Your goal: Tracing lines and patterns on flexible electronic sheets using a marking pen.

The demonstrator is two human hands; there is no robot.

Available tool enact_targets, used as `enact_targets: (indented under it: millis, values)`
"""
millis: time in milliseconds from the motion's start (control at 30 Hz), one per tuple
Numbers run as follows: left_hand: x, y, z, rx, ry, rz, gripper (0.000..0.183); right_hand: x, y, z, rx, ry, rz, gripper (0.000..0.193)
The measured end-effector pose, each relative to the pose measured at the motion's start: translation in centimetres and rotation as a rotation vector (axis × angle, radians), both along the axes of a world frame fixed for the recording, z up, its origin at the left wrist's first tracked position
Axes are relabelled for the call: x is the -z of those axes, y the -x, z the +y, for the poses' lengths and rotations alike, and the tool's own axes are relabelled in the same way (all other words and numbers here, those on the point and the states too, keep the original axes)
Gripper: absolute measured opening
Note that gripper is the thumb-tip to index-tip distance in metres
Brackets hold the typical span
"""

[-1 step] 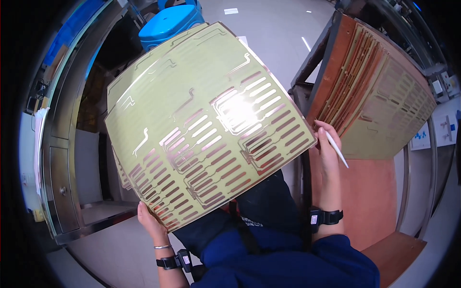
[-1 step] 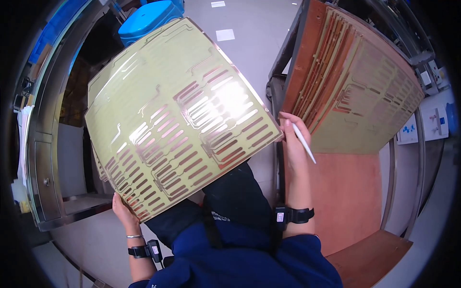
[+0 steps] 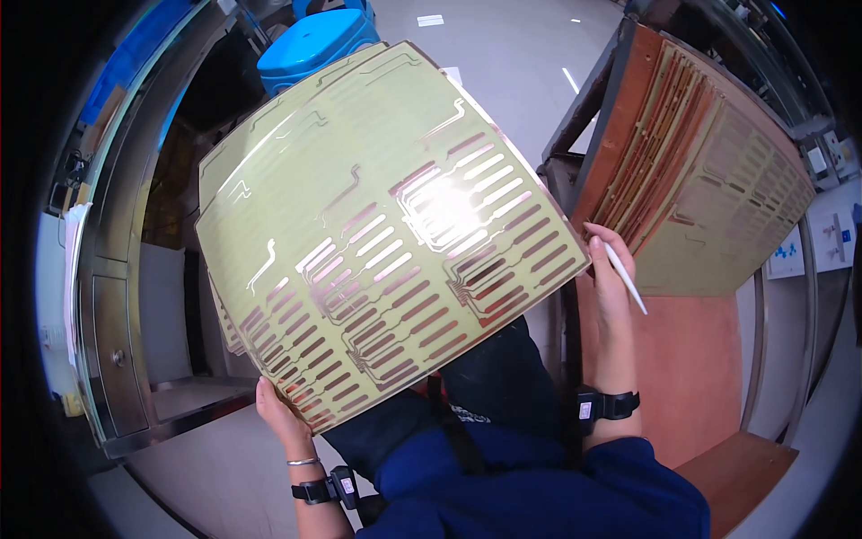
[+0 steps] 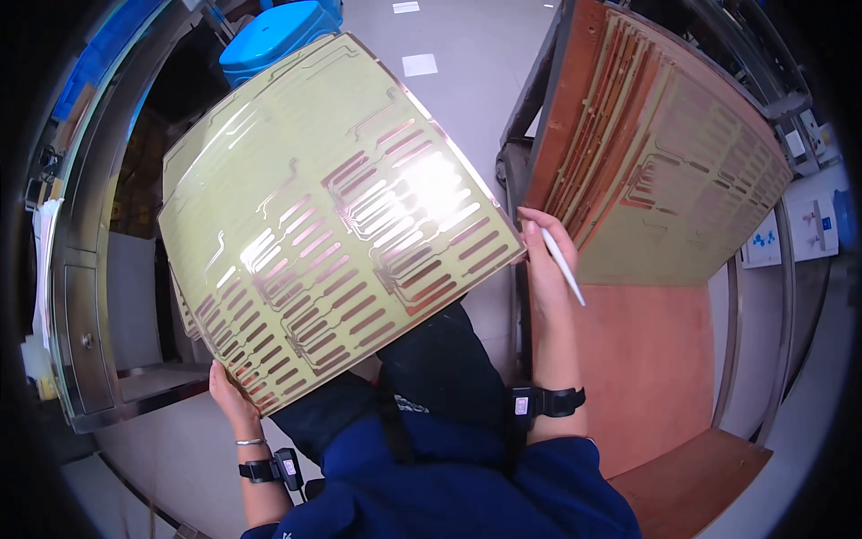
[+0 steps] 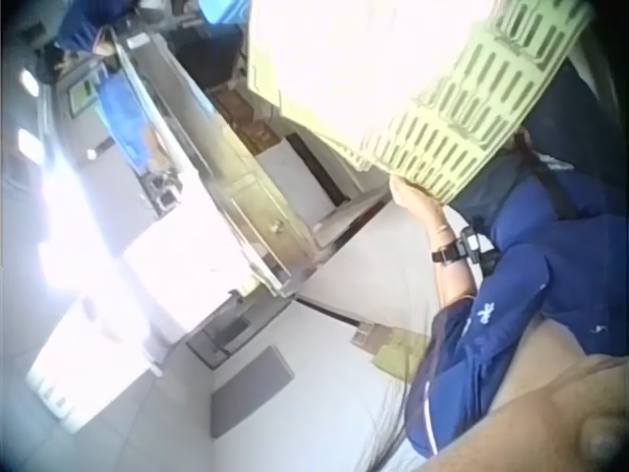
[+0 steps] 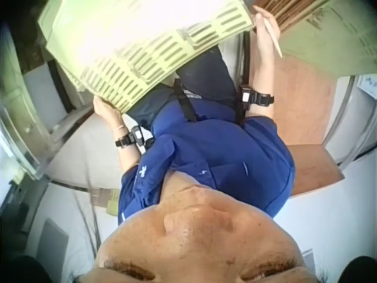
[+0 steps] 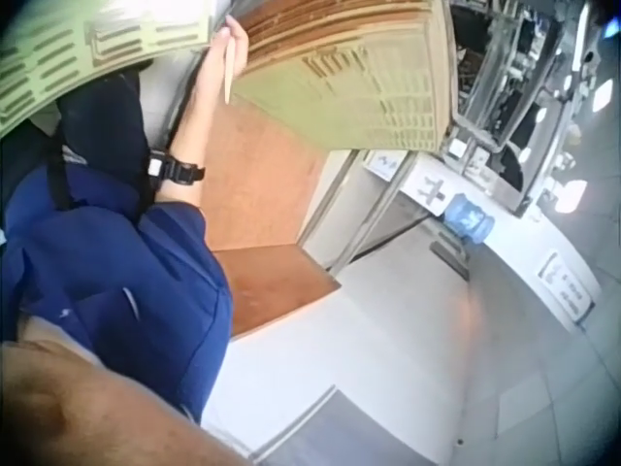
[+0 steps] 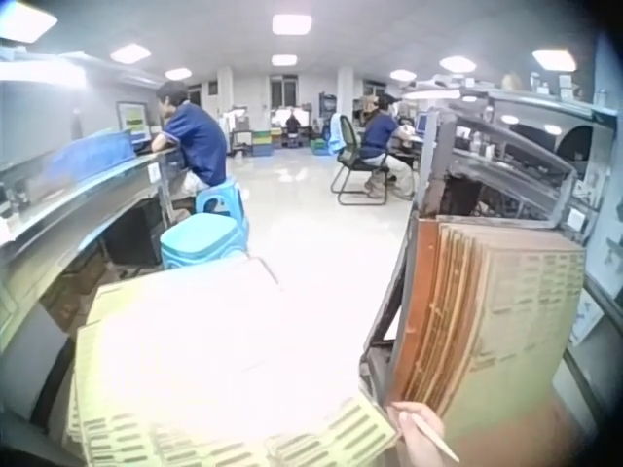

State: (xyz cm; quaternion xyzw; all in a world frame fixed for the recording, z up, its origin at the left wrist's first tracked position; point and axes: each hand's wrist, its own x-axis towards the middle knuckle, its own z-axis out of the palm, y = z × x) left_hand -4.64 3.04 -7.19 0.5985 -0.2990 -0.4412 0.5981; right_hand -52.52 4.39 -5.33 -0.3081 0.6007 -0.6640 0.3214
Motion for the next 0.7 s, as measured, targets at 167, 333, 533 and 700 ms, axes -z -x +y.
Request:
enact_targets:
  millis: [167,333,533,700]
  values:
    - [0.3,-0.7,0.0,0.036,-0.024,-0.018,0.03,-0.6,-0.7,0.0,0.021,0.055,-0.131,0.021]
    - [0.3,-0.7,0.1,0.03,-0.013,0.023,0.028,-0.6,-0.8,0.5,0.022,0.072,0.005,0.024]
    - [0.7,-1.6,-0.2,-0.029,-0.093,-0.022,0.03,0.8,-0.3,1.1,-0.165,0.008,0.004,0.028]
    - [0.4,-2.2,-0.1,-0.021,-0.122,-0.098,0.033,1.2,2.0,-0.2,-0.278,-0.067,0.259,0.034]
